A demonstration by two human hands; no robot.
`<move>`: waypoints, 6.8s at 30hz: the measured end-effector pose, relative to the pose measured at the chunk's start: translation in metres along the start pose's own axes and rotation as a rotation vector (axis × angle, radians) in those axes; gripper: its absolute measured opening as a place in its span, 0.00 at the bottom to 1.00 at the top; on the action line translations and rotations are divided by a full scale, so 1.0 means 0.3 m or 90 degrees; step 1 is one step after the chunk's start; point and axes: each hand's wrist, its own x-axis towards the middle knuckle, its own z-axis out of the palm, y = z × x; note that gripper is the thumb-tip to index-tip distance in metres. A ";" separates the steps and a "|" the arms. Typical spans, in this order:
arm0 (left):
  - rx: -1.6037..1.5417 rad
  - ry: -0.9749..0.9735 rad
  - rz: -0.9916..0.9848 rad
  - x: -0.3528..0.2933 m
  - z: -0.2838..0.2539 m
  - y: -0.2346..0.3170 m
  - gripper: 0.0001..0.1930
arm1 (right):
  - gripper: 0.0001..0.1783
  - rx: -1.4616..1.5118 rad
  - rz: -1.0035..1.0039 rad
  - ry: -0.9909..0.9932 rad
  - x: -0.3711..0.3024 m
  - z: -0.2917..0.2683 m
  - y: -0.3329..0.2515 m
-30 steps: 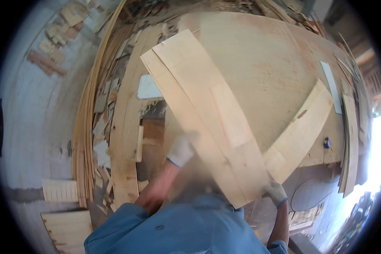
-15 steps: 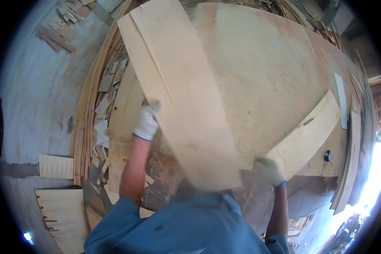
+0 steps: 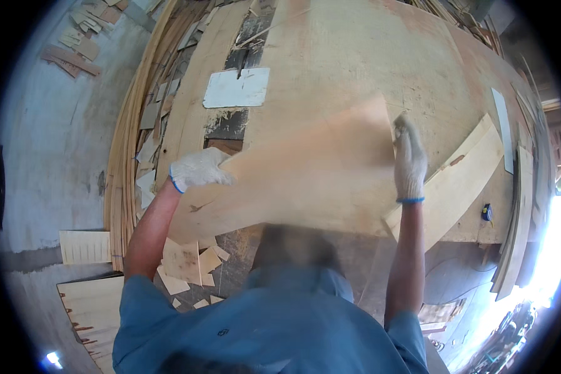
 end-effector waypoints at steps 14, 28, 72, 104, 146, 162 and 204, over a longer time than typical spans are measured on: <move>-0.469 0.337 0.144 0.081 -0.278 -0.443 0.14 | 0.24 0.065 0.508 -0.056 -0.283 0.589 -0.099; -1.528 0.216 0.049 0.083 0.311 -0.710 0.22 | 0.21 0.156 0.450 0.020 -0.355 0.577 -0.310; -1.302 0.556 -0.121 0.359 -0.147 -1.312 0.24 | 0.32 -0.250 0.298 -0.186 0.075 1.408 -0.151; -1.289 0.600 -0.140 0.493 -0.311 -1.252 0.21 | 0.26 -0.285 0.308 -0.116 0.247 1.488 -0.178; -1.304 0.557 -0.119 0.482 -0.284 -1.235 0.24 | 0.25 -0.293 0.299 -0.147 0.285 1.473 -0.142; -1.286 0.570 -0.142 0.612 -0.400 -1.232 0.25 | 0.26 -0.320 0.299 -0.140 0.425 1.537 -0.144; -1.324 0.518 -0.010 0.757 -0.476 -1.288 0.23 | 0.17 -0.352 0.203 -0.095 0.552 1.596 -0.093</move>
